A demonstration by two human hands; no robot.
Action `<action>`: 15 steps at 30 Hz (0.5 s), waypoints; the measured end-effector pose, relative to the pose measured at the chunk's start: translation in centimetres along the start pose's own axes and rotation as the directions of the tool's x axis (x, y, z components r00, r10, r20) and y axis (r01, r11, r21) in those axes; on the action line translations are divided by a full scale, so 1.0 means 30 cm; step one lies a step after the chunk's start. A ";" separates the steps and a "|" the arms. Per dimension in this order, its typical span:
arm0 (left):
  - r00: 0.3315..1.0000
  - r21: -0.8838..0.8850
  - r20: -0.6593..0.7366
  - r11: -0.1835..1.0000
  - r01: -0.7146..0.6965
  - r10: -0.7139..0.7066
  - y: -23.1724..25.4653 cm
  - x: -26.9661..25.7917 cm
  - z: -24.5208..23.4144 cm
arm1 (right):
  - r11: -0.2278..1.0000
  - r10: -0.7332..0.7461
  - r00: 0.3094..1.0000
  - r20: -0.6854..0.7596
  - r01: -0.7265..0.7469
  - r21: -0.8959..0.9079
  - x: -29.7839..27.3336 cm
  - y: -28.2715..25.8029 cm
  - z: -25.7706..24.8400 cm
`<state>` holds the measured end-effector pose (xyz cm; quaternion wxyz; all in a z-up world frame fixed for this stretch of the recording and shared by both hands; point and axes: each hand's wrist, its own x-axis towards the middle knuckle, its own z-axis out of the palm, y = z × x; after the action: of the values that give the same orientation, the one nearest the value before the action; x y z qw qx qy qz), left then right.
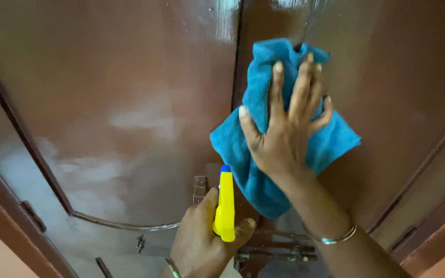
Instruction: The person sprays a cleaning solution onto a brown wooden door and wipes the surface with a blue cloth. They repeatedly spray and wipe different sections of the door, focusing on the central panels and edges.
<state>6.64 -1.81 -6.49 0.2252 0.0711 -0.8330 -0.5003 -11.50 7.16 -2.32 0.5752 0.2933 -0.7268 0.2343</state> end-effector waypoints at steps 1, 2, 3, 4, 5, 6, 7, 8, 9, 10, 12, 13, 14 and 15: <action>1.000 0.021 -0.005 1.000 0.017 -0.017 0.001 0.001 -0.003 | 1.000 -0.010 1.000 -0.011 0.010 -0.012 0.031 0.003 0.002; 0.999 0.041 -0.009 0.999 0.033 -0.033 0.003 0.002 -0.004 | 1.000 -0.021 1.000 -0.023 0.020 -0.024 0.064 0.010 0.002; 0.999 0.063 -0.015 0.997 0.050 -0.049 0.004 0.001 -0.009 | 0.999 -0.030 0.999 -0.034 0.029 -0.035 0.095 0.011 0.001; 0.998 0.078 -0.007 0.995 0.060 -0.060 0.003 -0.001 -0.016 | 0.999 -0.024 0.999 -0.030 0.023 -0.035 0.122 0.011 -0.001; 0.998 0.092 0.002 0.993 0.067 -0.067 0.001 0.000 -0.021 | 0.999 -0.017 1.000 -0.026 0.016 -0.037 0.151 0.014 -0.005; 0.997 0.107 0.011 0.992 0.074 -0.075 -0.002 0.002 -0.026 | 0.999 -0.010 1.000 -0.023 0.009 -0.040 0.180 0.015 -0.009; 0.998 0.110 0.008 0.992 0.058 -0.060 -0.005 0.002 -0.032 | 0.999 -0.018 0.999 -0.029 0.017 -0.036 0.209 0.015 -0.015; 0.999 0.114 0.005 0.993 0.043 -0.044 -0.008 0.001 -0.038 | 0.999 -0.026 0.999 -0.036 0.025 -0.033 0.238 0.014 -0.023; 1.000 0.118 0.003 0.993 0.026 -0.027 -0.012 0.000 -0.044 | 0.999 -0.033 0.999 -0.043 0.032 -0.031 0.264 0.011 -0.030; 0.999 0.120 0.009 0.992 0.032 -0.034 -0.015 0.000 -0.048 | 0.999 -0.029 0.999 -0.038 0.027 -0.034 0.291 0.008 -0.037; 0.999 0.123 0.018 0.991 0.047 -0.050 -0.020 0.005 -0.054 | 0.999 -0.021 0.999 -0.025 0.020 -0.037 0.346 0.012 -0.045; 0.998 0.099 0.029 0.994 0.056 -0.059 -0.022 0.008 -0.059 | 0.998 -0.065 0.996 -0.060 0.064 -0.015 0.373 0.015 -0.043; 0.997 0.076 0.041 0.995 0.064 -0.068 -0.024 0.009 -0.064 | 0.994 -0.109 0.989 -0.096 0.110 0.004 0.399 0.023 -0.041; 0.996 0.052 0.052 0.996 0.071 -0.074 -0.026 0.008 -0.067 | 0.987 -0.153 0.979 -0.134 0.157 0.021 0.427 0.033 -0.041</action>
<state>7.23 -3.89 -6.28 0.1827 0.0935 -0.8478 -0.4889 -13.46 6.72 10.44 0.6338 0.3421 -0.6582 0.2192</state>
